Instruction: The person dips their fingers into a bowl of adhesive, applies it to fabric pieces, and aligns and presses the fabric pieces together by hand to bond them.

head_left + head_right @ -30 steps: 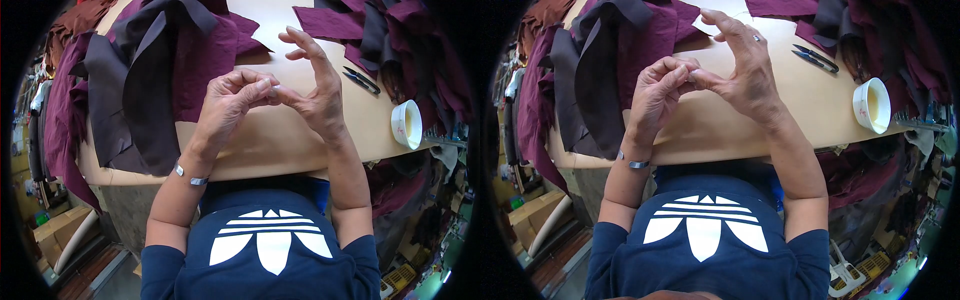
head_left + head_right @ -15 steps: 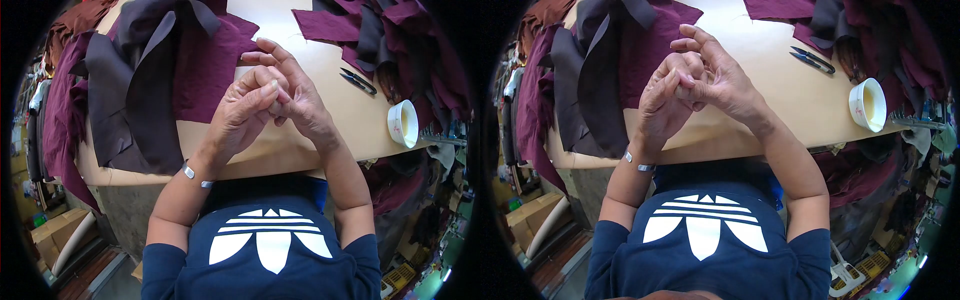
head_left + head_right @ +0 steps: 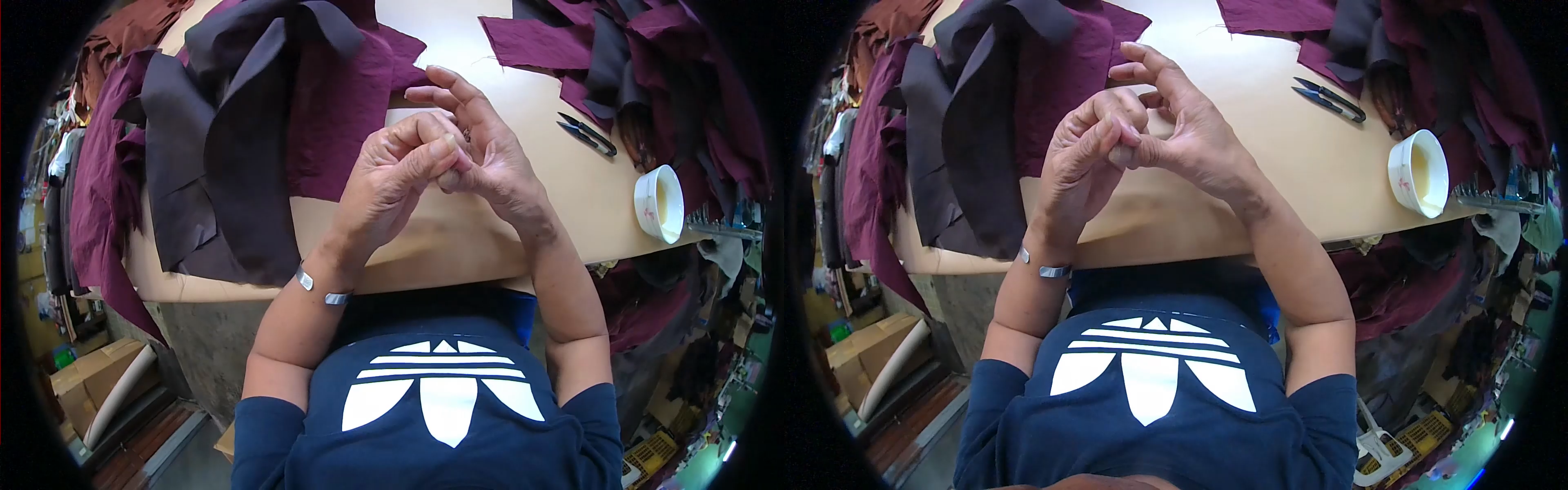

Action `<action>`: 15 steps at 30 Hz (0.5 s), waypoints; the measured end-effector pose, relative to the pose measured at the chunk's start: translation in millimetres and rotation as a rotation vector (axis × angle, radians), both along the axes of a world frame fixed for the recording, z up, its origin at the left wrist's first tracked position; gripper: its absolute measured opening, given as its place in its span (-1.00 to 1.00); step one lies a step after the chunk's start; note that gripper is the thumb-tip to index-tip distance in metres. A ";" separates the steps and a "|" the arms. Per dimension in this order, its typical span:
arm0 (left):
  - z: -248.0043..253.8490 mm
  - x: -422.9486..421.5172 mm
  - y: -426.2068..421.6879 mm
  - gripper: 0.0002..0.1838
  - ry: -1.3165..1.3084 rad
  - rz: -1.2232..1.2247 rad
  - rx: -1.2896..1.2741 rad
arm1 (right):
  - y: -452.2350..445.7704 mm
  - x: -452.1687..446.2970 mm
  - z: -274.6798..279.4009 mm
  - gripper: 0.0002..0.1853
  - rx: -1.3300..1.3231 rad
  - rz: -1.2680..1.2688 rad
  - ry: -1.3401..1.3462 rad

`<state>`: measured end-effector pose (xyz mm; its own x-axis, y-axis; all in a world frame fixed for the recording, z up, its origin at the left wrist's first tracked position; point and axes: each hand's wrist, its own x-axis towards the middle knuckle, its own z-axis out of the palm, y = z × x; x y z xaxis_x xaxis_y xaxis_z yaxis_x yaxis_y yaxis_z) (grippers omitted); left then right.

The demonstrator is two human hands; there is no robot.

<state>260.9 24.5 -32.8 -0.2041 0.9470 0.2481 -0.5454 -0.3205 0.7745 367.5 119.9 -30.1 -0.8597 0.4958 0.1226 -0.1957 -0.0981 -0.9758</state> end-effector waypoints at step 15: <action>3.8 2.6 -2.5 -0.67 -0.009 0.271 -0.075 | 14.5 7.9 0.0 -0.12 -0.013 0.016 0.097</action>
<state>263.6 22.0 -28.9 -0.4538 0.8733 0.1769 -0.4543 -0.3976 0.7972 375.3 134.4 -30.1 -0.8517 0.4846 0.1997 -0.2879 -0.1143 -0.9508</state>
